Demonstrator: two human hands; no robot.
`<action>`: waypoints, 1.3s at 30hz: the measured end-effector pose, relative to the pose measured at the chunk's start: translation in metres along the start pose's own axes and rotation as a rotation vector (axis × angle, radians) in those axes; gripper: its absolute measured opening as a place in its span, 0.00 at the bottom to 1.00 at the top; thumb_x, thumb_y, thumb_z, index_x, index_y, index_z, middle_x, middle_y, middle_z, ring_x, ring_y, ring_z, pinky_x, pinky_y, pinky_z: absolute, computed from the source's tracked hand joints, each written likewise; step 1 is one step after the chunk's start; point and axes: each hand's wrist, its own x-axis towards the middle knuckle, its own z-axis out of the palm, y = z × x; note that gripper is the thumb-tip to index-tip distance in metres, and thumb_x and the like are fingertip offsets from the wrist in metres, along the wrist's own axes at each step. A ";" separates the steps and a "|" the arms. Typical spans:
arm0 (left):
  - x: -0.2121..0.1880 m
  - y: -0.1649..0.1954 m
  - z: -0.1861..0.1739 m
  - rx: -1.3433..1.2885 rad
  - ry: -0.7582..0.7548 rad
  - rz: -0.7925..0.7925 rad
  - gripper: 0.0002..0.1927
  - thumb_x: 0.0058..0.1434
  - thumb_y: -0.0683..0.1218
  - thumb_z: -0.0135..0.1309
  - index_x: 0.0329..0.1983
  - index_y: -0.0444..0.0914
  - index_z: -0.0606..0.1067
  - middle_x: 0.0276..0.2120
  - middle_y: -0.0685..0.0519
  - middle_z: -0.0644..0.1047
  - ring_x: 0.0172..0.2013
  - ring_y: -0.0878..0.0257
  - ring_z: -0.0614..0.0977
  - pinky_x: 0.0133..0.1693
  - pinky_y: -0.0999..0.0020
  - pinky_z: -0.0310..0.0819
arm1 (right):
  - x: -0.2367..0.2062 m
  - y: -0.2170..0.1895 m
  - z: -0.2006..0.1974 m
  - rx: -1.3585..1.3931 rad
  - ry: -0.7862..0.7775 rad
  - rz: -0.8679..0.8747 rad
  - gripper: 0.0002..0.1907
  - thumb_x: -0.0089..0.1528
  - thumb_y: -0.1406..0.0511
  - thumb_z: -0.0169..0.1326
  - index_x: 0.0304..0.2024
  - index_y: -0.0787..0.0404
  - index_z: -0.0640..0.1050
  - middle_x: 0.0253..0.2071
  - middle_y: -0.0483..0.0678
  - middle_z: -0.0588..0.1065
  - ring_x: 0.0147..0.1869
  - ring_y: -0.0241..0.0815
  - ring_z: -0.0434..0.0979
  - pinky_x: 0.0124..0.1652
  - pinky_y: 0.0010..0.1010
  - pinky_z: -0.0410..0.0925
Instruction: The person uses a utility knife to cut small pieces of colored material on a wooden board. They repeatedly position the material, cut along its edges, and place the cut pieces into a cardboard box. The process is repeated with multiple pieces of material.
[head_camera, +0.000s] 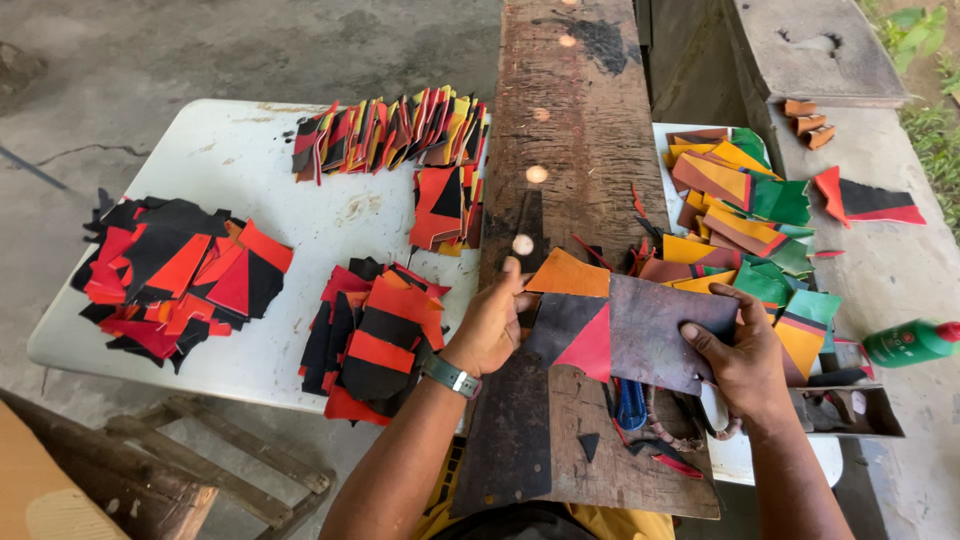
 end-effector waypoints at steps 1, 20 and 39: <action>0.000 -0.002 0.000 0.086 -0.006 0.056 0.34 0.66 0.67 0.43 0.59 0.36 0.72 0.46 0.50 0.81 0.38 0.69 0.81 0.33 0.72 0.76 | 0.000 0.000 0.000 0.012 0.003 0.015 0.33 0.59 0.74 0.60 0.66 0.65 0.65 0.49 0.50 0.75 0.49 0.36 0.76 0.47 0.26 0.71; 0.013 -0.012 -0.017 0.417 -0.065 0.251 0.17 0.70 0.50 0.51 0.51 0.31 0.77 0.37 0.56 0.80 0.32 0.73 0.79 0.29 0.73 0.78 | 0.001 0.005 0.002 0.007 -0.040 0.030 0.33 0.60 0.74 0.60 0.66 0.66 0.65 0.49 0.49 0.74 0.48 0.35 0.75 0.45 0.27 0.71; 0.008 0.002 -0.020 0.586 -0.065 0.191 0.18 0.70 0.46 0.51 0.54 0.26 0.76 0.40 0.48 0.81 0.37 0.66 0.83 0.35 0.67 0.87 | 0.005 0.001 0.007 0.020 -0.023 0.023 0.32 0.60 0.74 0.61 0.65 0.65 0.65 0.48 0.50 0.75 0.48 0.36 0.77 0.45 0.28 0.74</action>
